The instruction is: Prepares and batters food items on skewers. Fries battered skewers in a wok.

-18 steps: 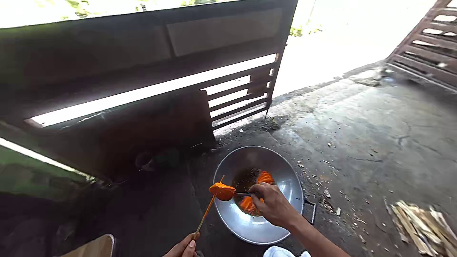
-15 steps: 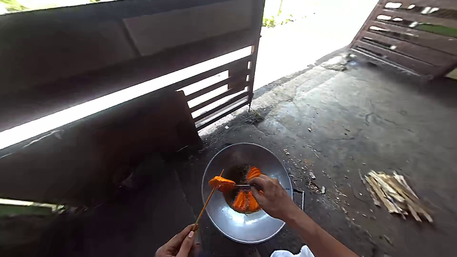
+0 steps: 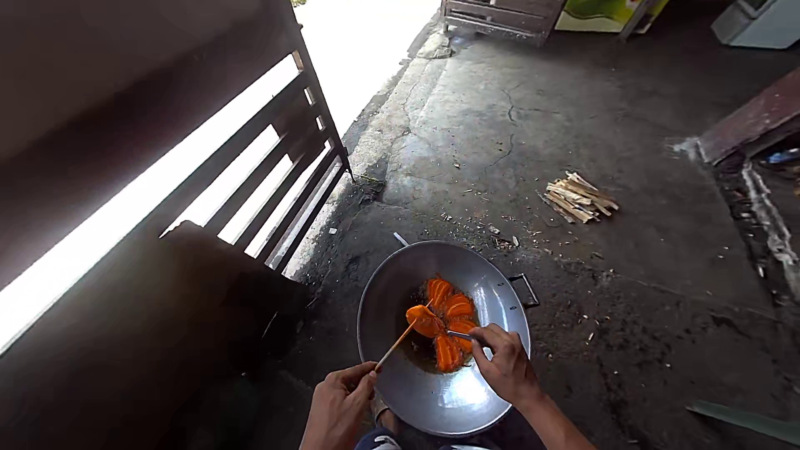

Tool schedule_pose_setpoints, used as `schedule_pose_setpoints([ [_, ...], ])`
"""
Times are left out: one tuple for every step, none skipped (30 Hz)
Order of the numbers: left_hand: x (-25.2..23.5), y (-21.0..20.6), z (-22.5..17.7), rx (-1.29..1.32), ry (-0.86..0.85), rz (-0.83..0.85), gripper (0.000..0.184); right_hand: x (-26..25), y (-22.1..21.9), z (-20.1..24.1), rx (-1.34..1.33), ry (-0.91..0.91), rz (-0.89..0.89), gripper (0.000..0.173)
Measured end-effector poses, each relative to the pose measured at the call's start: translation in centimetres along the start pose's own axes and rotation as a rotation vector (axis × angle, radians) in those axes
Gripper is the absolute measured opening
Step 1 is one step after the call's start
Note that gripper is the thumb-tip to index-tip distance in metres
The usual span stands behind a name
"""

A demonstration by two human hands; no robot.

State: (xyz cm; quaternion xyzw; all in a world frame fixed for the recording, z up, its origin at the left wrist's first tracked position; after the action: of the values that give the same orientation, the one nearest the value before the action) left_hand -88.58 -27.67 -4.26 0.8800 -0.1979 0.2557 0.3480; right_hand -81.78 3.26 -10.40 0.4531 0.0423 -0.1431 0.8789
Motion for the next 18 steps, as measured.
schedule_pose_setpoints([
  [-0.8, 0.5, 0.0, -0.04, -0.011, 0.041, 0.027, 0.8, -0.4, 0.1, 0.008, -0.036, -0.028, 0.024],
  [-1.6, 0.8, 0.0, -0.073, -0.022, 0.081, 0.027, 1.7, -0.9, 0.1, 0.008, -0.072, -0.049, 0.024],
  [-2.4, 0.9, 0.0, -0.104, -0.026, 0.116, 0.027, 2.5, -1.4, 0.1, 0.003, -0.108, -0.064, 0.024],
  [-3.3, 0.9, 0.1, -0.132, -0.024, 0.143, 0.027, 3.3, -1.9, 0.0, 0.001, -0.141, -0.075, 0.024],
  [-4.1, 0.6, 0.4, -0.156, -0.018, 0.164, 0.027, 4.1, -2.5, -0.2, 0.002, -0.172, -0.079, 0.023],
  [-4.9, 0.1, 0.9, -0.178, -0.006, 0.184, 0.027, 5.0, -3.1, -0.4, 0.008, -0.2, -0.075, 0.023],
  [-5.5, -0.5, 1.6, -0.198, 0.006, 0.203, 0.027, 5.9, -3.7, -0.6, 0.018, -0.224, -0.066, 0.023],
  [-6.4, -1.1, 2.1, -0.22, 0.012, 0.217, 0.027, 6.4, -4.5, -1.0, 0.027, -0.242, -0.056, 0.022],
  [-7.4, -1.7, 2.7, -0.24, 0.02, 0.229, 0.027, 6.9, -5.4, -1.5, 0.033, -0.264, -0.037, 0.022],
  [-8.4, -2.5, 3.6, -0.261, 0.034, 0.241, 0.028, 7.4, -6.5, -1.8, 0.033, -0.281, -0.009, 0.022],
  [-9.4, -3.2, 4.6, -0.28, 0.054, 0.255, 0.028, 8.0, -7.5, -2.1, 0.028, -0.3, 0.03, 0.022],
  [-10.4, -4.0, 5.3, -0.299, 0.082, 0.271, 0.027, 8.4, -8.6, -2.5, 0.018, -0.325, 0.077, 0.023],
  [-11.5, -4.6, 5.9, -0.32, 0.116, 0.289, 0.026, 8.7, -9.7, -2.9, 0.016, -0.351, 0.122, 0.024],
  [-12.5, -5.0, 6.4, -0.341, 0.15, 0.305, 0.026, 8.9, -10.9, -3.3, 0.01, -0.388, 0.176, 0.025],
  [-13.4, -5.5, 6.9, -0.363, 0.18, 0.321, 0.025, 9.2, -11.9, -3.6, -0.006, -0.442, 0.244, 0.026],
  [-14.2, -5.9, 7.3, -0.384, 0.21, 0.342, 0.025, 9.6, -12.7, -3.8, -0.021, -0.499, 0.308, 0.027],
  [-15.1, -6.4, 7.6, -0.403, 0.235, 0.361, 0.025, 9.8, -13.4, -4.0, -0.036, -0.56, 0.367, 0.029],
  [-16.1, -6.8, 7.8, -0.423, 0.249, 0.376, 0.025, 9.9, -14.1, -4.4, -0.05, -0.617, 0.42, 0.03],
])
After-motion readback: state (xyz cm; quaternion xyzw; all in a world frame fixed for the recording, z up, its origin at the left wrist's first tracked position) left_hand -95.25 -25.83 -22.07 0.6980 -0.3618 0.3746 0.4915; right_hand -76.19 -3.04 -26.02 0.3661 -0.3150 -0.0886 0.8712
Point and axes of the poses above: each hand's wrist, its own x-axis away from the middle knuckle, its own y-axis out of the back of the hand, z = x × y, the point moved 7 cm from there along -x, towards the middle knuckle, and after that the axes turned 5 degrees about y, right-handed, at the moved point
